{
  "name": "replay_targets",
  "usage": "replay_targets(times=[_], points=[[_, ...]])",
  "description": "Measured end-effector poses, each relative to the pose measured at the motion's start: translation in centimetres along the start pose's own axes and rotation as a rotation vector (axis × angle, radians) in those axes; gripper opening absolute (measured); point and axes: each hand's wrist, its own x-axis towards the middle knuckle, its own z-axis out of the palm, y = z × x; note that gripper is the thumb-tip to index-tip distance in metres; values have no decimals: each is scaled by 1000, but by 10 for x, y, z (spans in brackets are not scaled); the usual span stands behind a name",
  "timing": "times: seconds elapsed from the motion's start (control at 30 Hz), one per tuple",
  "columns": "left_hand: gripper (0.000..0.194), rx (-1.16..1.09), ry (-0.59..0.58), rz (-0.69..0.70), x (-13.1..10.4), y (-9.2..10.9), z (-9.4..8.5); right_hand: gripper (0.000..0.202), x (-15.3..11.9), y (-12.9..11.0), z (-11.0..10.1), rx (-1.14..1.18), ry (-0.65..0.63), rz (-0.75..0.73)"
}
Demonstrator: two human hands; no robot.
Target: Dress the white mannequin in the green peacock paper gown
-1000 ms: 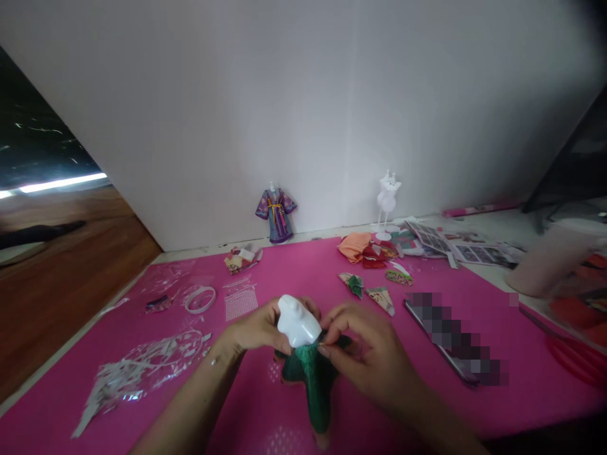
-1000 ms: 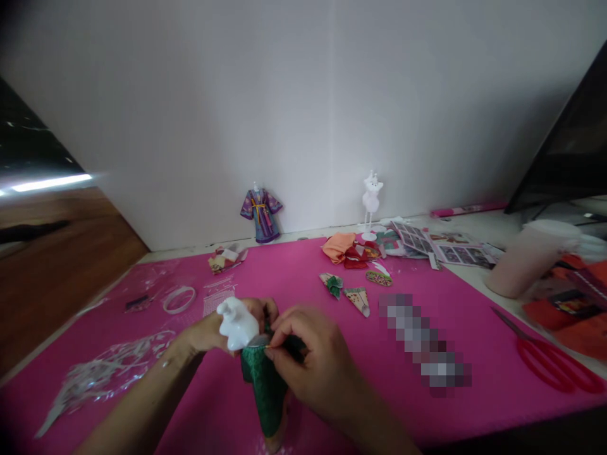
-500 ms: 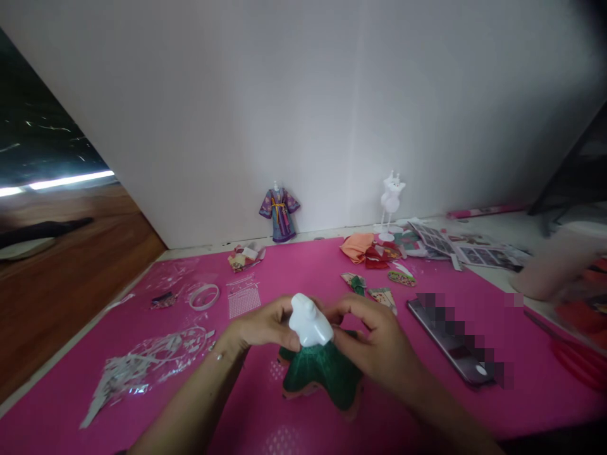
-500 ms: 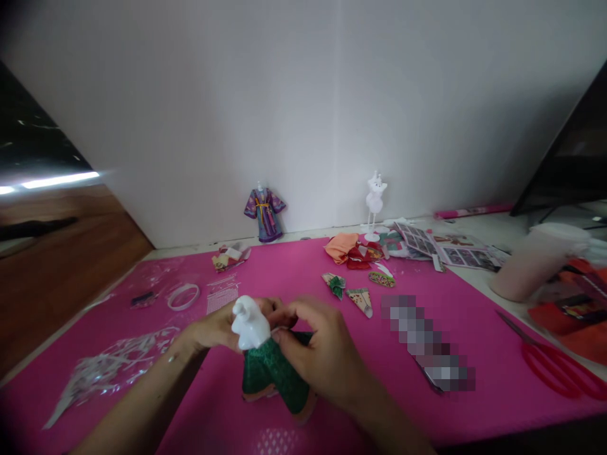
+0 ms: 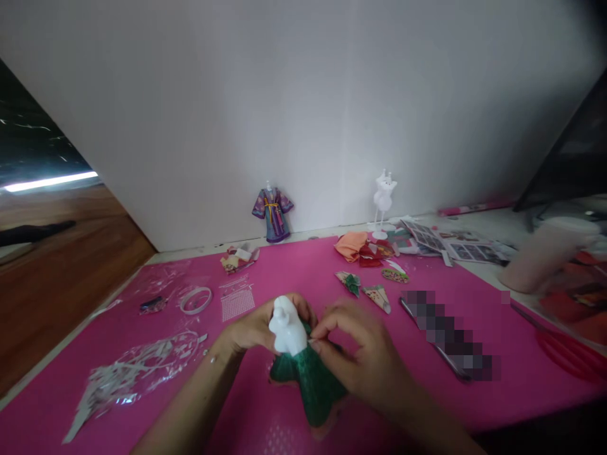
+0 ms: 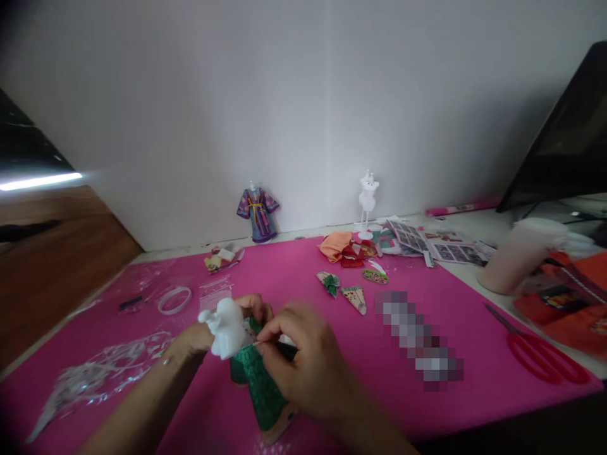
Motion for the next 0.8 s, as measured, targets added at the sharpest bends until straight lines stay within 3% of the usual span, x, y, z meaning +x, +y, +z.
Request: replay_targets(times=[0.17,0.47,0.53,0.7,0.8], points=[[50,-46,9,0,-1,0,4,14,-2,-1,5,-17,-20,27],[50,-26,112,12,0,8,12,12,-8,3,5,-33,16,-72],[46,-22,169,39,0,8,14,12,-6,4,5,-37,34,-84],[44,65,438,108,1,4,12,13,-2,10,10,-67,122,-94],[35,89,522,163,1,2,13,14,0,15,14,-96,183,-108]])
